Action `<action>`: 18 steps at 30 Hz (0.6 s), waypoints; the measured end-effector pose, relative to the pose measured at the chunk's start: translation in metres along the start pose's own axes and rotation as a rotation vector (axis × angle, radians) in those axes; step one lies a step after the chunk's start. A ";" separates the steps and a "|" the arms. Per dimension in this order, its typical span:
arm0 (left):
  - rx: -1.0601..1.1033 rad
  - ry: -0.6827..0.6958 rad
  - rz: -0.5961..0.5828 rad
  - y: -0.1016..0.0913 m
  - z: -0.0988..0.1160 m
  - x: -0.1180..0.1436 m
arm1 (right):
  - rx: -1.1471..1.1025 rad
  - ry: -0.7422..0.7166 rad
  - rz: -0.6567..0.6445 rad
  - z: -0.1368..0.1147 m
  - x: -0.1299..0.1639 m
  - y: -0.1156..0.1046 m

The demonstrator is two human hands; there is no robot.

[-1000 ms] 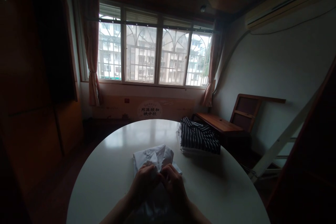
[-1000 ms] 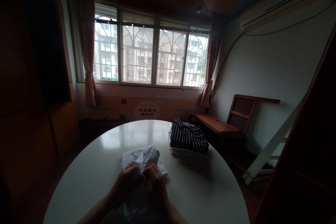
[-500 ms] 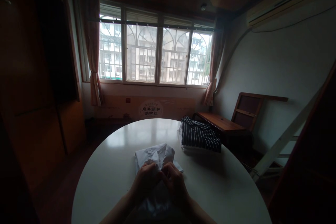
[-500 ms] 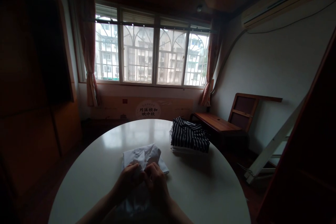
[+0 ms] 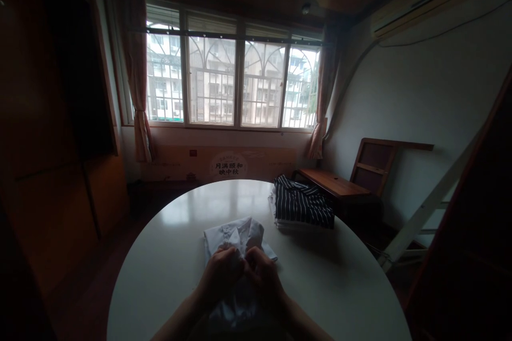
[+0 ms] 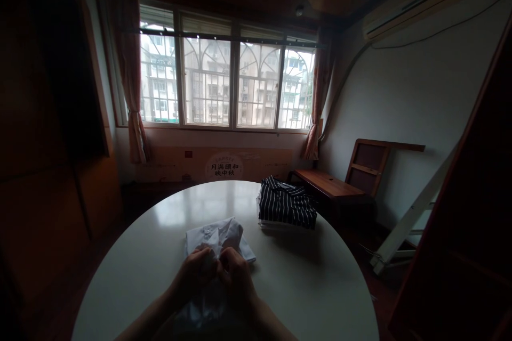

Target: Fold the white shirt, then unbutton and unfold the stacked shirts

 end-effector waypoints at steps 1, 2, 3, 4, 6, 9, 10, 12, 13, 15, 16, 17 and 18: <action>0.002 -0.004 -0.010 0.000 0.000 0.000 | 0.001 0.005 0.002 0.000 0.000 0.000; 0.005 -0.008 -0.023 0.000 0.001 0.001 | 0.002 0.012 0.006 0.000 0.000 0.000; 0.013 -0.011 -0.037 0.000 0.001 0.001 | 0.001 0.021 0.010 0.001 0.000 0.000; 0.023 -0.013 -0.049 -0.001 0.002 0.001 | -0.004 0.030 0.014 0.001 0.000 0.000; 0.040 -0.013 -0.064 -0.001 0.002 0.002 | -0.022 0.044 0.026 0.002 0.000 0.000; 0.055 -0.023 -0.073 -0.001 -0.001 0.002 | -0.049 0.035 0.052 0.003 0.000 0.000; 0.065 -0.027 -0.073 -0.001 -0.002 0.002 | -0.052 0.027 0.061 0.003 0.000 -0.001; 0.083 -0.034 -0.077 0.000 -0.003 0.002 | -0.048 0.017 0.068 0.001 -0.001 -0.001; 0.087 -0.035 -0.085 0.000 -0.003 0.002 | -0.041 0.017 0.066 0.001 -0.001 -0.002; 0.083 -0.036 -0.110 0.000 -0.002 0.001 | -0.016 0.028 0.054 0.000 -0.002 -0.002; 0.077 -0.036 -0.121 0.000 -0.001 0.000 | -0.003 0.038 0.045 0.000 -0.003 -0.003; 0.070 -0.036 -0.127 0.000 0.000 0.000 | 0.008 0.048 0.036 0.000 -0.004 -0.003; 0.062 -0.037 -0.129 0.000 0.001 0.000 | 0.016 0.057 0.028 0.000 -0.004 -0.003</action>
Point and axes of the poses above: each hand's wrist, its own x-axis away from the middle knuckle, its own y-axis out of the palm, z = x × y, the point moved 5 cm from there along -x, towards the middle knuckle, and after that the axes turned 15 degrees about -z, right-handed, at the moved point
